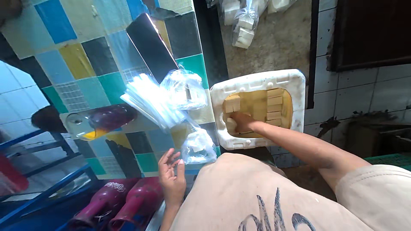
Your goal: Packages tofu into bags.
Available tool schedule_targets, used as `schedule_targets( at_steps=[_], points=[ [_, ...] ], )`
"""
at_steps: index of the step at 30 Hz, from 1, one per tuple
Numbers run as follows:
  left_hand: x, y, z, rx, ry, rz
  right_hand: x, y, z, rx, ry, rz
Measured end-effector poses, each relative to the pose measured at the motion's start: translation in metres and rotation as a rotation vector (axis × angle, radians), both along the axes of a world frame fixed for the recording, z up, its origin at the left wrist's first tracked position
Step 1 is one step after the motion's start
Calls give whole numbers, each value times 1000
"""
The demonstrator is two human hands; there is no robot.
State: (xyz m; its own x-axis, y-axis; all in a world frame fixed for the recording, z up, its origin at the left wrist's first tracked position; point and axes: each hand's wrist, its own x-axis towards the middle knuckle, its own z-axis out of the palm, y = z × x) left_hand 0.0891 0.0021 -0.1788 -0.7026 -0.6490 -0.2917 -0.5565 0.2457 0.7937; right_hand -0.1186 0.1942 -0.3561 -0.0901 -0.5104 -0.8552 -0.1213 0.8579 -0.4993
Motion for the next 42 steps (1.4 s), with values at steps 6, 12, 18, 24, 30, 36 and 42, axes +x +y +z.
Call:
schedule_targets(
  at_steps=[6, 12, 18, 24, 30, 36, 42],
  points=[
    [5, 1, 1, 15, 29, -8, -30, 9, 1, -135, -89, -35],
    [8, 4, 0, 16, 15, -1, -65, 2, 14, -257, 27, -150],
    [7, 7, 1, 24, 15, 1, -72, -19, 22, -195, 108, -12],
    [14, 6, -2, 38, 46, -20, -68, -17, 20, -305, 211, -40],
    [23, -2, -3, 8, 33, 1, -78, -6, 46, -164, 301, -63],
    [31, -7, -5, -11, 89, 31, -73, 33, 24, 82, 127, 43],
    [25, 1, -3, 15, 99, 47, -31, 35, -5, 74, 59, 118]
  ],
)
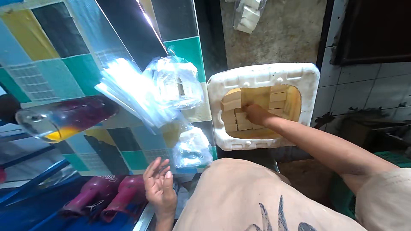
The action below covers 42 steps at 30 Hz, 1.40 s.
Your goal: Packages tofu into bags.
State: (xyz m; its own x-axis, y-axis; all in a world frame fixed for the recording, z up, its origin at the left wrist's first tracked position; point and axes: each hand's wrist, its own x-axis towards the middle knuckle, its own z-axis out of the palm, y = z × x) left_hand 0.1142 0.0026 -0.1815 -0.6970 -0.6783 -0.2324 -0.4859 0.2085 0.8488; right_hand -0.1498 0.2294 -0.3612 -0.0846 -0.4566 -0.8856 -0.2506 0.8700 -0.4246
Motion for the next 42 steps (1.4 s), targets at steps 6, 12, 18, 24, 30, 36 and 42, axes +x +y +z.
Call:
schedule_targets(
  at_steps=[6, 12, 18, 24, 30, 36, 42],
  points=[
    [4, 3, -1, 0, 0, 2, 13, -4, 23, 64, -41, 45],
    [3, 4, -1, 17, 2, 4, 11, -2, 12, -36, 13, 24],
    [2, 6, -4, 37, 16, -15, 10, 4, -16, -98, 10, -13],
    [1, 5, -3, 32, 21, -7, 5, 0, -19, -97, -95, 35],
    [2, 4, -3, 32, 33, -2, 9, -6, -11, -37, -78, 64],
    [4, 4, -2, 35, 32, -4, 17, -9, 5, 80, -65, 23],
    [6, 3, 0, 34, 38, -1, 11, -12, 11, 89, -83, 35]
  ],
)
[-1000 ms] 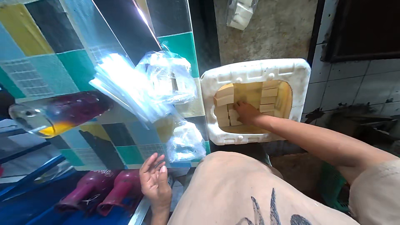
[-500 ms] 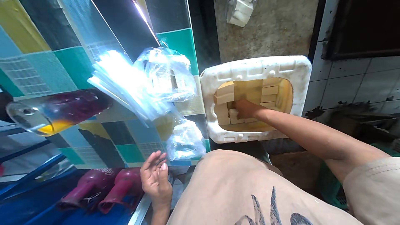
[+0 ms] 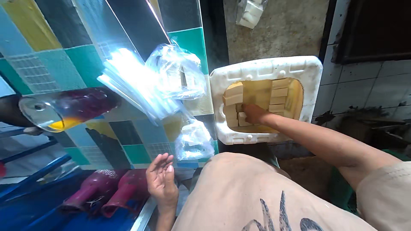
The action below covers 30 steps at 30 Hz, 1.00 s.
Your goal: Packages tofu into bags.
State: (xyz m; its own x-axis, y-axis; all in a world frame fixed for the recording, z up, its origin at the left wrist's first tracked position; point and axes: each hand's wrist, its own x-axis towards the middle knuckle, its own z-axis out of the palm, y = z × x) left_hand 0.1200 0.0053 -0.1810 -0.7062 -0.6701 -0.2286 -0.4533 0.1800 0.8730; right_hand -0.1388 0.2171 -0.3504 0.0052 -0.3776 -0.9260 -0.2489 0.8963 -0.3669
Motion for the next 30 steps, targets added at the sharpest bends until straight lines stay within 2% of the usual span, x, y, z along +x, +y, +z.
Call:
schedule_targets(
  at_steps=[6, 11, 17, 21, 24, 30],
  points=[
    [8, -1, 0, -4, 9, 6, 5, 3, 7, 42, 23, -74],
    [7, 2, 1, 6, -2, 25, 5, -2, 15, 96, 28, -58],
    [12, 1, 0, -3, 12, 13, -7, -5, -2, 26, -22, 19],
    [9, -2, 3, -73, 31, -102, -16, -10, -12, -61, -73, 140],
    [-3, 0, 9, -144, 22, -240, -16, -13, -15, -23, -63, 113],
    [-36, 21, 13, -258, -240, -279, -11, -9, -17, -56, 4, 119]
  ],
)
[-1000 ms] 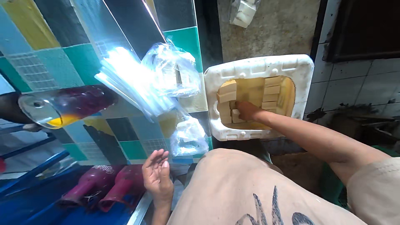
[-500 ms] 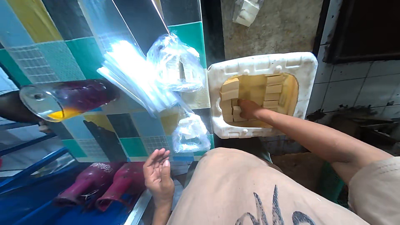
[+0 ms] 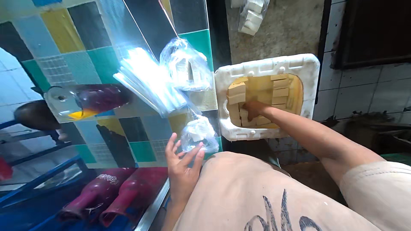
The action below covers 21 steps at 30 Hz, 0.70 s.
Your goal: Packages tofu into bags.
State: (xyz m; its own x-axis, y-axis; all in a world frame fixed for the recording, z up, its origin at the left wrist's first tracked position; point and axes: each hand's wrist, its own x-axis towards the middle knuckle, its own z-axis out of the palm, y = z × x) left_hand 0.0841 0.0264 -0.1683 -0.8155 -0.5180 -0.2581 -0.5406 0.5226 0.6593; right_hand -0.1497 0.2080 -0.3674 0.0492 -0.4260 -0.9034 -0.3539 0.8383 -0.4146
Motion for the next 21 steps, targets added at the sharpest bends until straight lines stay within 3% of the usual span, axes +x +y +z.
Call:
schedule_targets(
  at_steps=[4, 7, 12, 16, 21],
  points=[
    [-11, -11, -1, -97, -199, -47, -19, 20, 9, 2, 83, -68],
    [-18, -19, 1, -100, -318, -102, -37, 34, 38, 11, 107, -241],
    [-10, -22, -14, -36, -144, -124, -36, 67, 82, -163, 155, -764],
    [-15, -25, -1, 80, -224, -63, -6, 67, 129, -432, -51, -1261],
    [-16, -31, -6, 93, -142, -143, 58, 5, 187, -709, -293, -1396]
  ],
)
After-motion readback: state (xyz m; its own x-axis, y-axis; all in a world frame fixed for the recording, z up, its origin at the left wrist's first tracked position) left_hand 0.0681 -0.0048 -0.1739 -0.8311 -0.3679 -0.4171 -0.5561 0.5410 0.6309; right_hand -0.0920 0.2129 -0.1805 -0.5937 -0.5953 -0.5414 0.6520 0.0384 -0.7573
